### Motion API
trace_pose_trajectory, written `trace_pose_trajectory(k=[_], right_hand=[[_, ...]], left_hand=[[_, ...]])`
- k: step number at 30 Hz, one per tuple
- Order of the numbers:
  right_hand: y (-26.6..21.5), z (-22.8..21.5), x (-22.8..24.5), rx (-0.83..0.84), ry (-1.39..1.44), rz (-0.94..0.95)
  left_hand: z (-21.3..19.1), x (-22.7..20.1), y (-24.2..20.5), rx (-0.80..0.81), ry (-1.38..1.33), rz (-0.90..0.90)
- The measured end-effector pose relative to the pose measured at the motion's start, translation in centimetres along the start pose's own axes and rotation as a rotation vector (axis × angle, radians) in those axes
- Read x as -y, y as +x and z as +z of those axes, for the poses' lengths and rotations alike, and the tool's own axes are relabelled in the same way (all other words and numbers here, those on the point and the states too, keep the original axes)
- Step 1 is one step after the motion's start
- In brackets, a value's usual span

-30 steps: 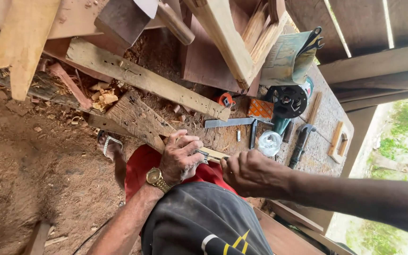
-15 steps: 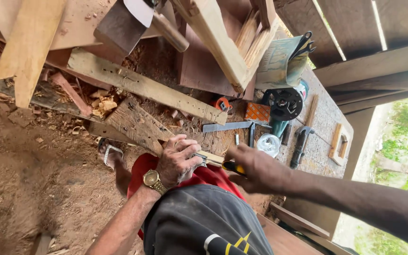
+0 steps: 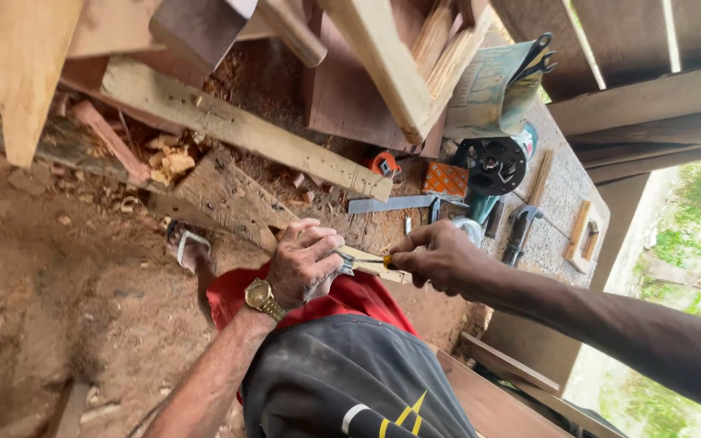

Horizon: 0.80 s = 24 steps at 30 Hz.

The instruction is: The person assembles a wooden frame by attaching metal hinges to a wooden plank. They use a hammer to tap the hinges into place and a screwdriver to tighten the screws, working on a cluttered workshop floor.

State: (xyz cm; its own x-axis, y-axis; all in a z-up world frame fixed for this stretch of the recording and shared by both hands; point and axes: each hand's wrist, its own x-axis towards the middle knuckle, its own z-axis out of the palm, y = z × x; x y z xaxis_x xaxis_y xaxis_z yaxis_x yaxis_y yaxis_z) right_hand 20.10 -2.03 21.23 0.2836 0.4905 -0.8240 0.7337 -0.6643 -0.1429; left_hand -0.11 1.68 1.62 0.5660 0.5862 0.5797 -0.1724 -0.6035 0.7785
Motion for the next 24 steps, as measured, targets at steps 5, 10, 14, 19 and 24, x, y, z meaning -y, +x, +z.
trace_pose_trajectory(k=[5, 10, 14, 19, 24], right_hand=[[-1.0, 0.5, -0.4, 0.076, -0.007, 0.100], [-2.9, 1.6, 0.3, 0.059, -1.017, -0.666], [-2.8, 1.8, 1.2, 0.206, -1.272, -0.684], [-2.0, 1.5, 2.2, 0.019, -0.687, -0.368], [-2.6, 1.6, 1.4, -0.186, -0.320, -0.228]], left_hand=[[-0.3, 0.4, -0.1, 0.028, 0.032, 0.049], [-0.1, 0.7, -0.4, -0.010, 0.010, 0.043], [0.1, 0.8, -0.5, -0.032, -0.006, 0.014], [1.1, 1.2, -0.9, -0.059, -0.002, -0.022], [0.1, 0.2, 0.1, -0.019, 0.028, 0.019]])
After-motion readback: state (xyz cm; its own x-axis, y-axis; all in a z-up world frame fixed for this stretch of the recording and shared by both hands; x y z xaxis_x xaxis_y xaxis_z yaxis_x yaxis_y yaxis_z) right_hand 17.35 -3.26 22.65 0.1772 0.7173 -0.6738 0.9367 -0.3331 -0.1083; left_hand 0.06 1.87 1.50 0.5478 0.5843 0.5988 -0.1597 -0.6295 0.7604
